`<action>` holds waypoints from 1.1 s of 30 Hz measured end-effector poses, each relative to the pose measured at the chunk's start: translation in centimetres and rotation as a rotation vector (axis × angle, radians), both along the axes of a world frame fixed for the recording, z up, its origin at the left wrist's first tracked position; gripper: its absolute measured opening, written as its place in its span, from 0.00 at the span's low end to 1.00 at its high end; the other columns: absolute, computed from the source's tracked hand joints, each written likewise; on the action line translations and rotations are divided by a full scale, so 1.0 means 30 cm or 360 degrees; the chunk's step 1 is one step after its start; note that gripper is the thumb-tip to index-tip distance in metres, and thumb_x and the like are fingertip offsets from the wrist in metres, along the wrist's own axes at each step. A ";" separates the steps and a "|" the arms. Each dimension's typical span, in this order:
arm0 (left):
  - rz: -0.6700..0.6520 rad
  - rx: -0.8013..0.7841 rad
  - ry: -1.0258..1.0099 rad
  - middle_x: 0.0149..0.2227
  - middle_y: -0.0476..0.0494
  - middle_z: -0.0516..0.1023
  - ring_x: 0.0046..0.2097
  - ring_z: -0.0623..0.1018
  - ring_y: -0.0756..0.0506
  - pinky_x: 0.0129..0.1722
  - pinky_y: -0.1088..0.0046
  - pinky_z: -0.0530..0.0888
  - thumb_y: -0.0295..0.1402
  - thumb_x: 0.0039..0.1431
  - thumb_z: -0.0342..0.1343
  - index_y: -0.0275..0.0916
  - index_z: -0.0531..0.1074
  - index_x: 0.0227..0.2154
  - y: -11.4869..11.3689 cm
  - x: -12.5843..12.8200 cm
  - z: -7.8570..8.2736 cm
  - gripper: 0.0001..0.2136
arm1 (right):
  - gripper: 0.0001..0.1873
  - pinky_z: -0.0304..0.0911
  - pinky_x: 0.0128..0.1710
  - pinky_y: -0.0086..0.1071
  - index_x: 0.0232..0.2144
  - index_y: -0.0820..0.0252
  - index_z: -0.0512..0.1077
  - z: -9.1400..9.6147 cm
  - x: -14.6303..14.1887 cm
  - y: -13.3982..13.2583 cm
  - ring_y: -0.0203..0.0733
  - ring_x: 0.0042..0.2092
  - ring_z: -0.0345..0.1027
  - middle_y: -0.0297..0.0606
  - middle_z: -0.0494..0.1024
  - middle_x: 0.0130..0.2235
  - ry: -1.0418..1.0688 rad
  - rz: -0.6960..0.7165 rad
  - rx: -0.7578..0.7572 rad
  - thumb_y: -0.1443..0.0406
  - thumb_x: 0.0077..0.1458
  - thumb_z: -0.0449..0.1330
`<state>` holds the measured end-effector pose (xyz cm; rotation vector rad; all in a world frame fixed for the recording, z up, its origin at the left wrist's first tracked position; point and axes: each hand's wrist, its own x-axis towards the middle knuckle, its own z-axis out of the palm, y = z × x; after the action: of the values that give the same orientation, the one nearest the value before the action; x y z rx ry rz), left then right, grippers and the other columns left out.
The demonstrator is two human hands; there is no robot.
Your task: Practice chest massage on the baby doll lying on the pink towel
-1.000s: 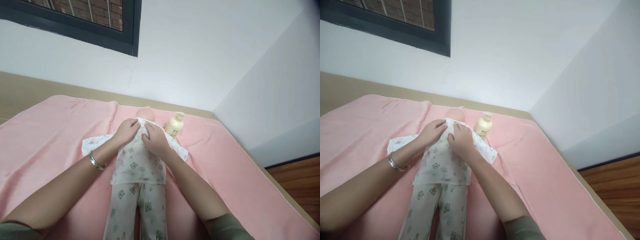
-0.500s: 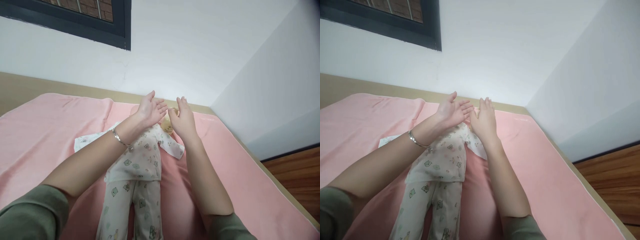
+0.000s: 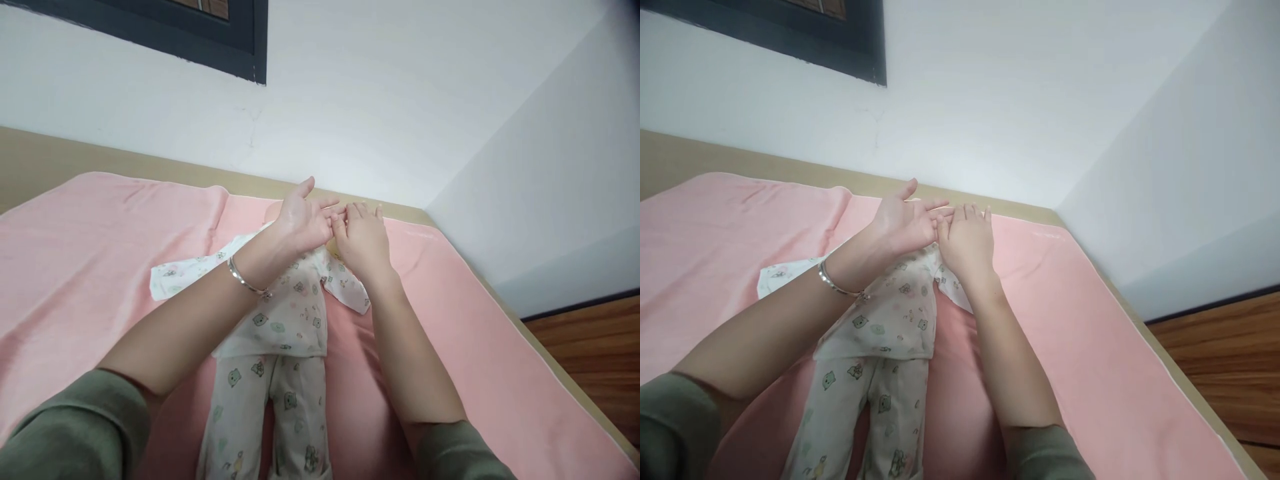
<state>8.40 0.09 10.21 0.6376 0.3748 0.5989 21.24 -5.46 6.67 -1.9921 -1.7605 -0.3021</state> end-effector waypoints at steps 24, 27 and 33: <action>0.0659 0.0163 0.0047 0.74 0.36 0.55 0.75 0.50 0.32 0.64 0.42 0.54 0.32 0.65 0.12 0.33 0.42 0.74 -0.173 -0.427 0.193 0.36 | 0.22 0.49 0.71 0.61 0.39 0.60 0.77 0.050 -0.058 0.013 0.56 0.52 0.77 0.51 0.83 0.44 0.0156 -0.0315 -0.0045 0.54 0.67 0.48; 0.0642 0.0138 0.0062 0.71 0.34 0.62 0.75 0.55 0.36 0.66 0.54 0.62 0.38 0.71 0.26 0.31 0.55 0.71 -0.179 -0.399 0.167 0.31 | 0.21 0.50 0.71 0.62 0.40 0.58 0.78 0.047 -0.041 0.000 0.56 0.50 0.78 0.49 0.84 0.43 0.0203 -0.0252 0.0028 0.54 0.66 0.49; 0.0433 0.0065 0.0049 0.70 0.36 0.67 0.76 0.56 0.30 0.74 0.46 0.59 0.39 0.69 0.45 0.39 0.62 0.68 -0.252 -0.300 0.067 0.27 | 0.26 0.67 0.59 0.60 0.52 0.60 0.76 0.076 -0.040 -0.037 0.63 0.58 0.73 0.53 0.82 0.53 0.0462 -0.0193 0.0087 0.50 0.65 0.50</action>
<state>-0.61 -7.48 12.23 0.6403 0.4832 0.8585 20.05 -6.55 8.95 -1.9932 -1.4409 -0.0915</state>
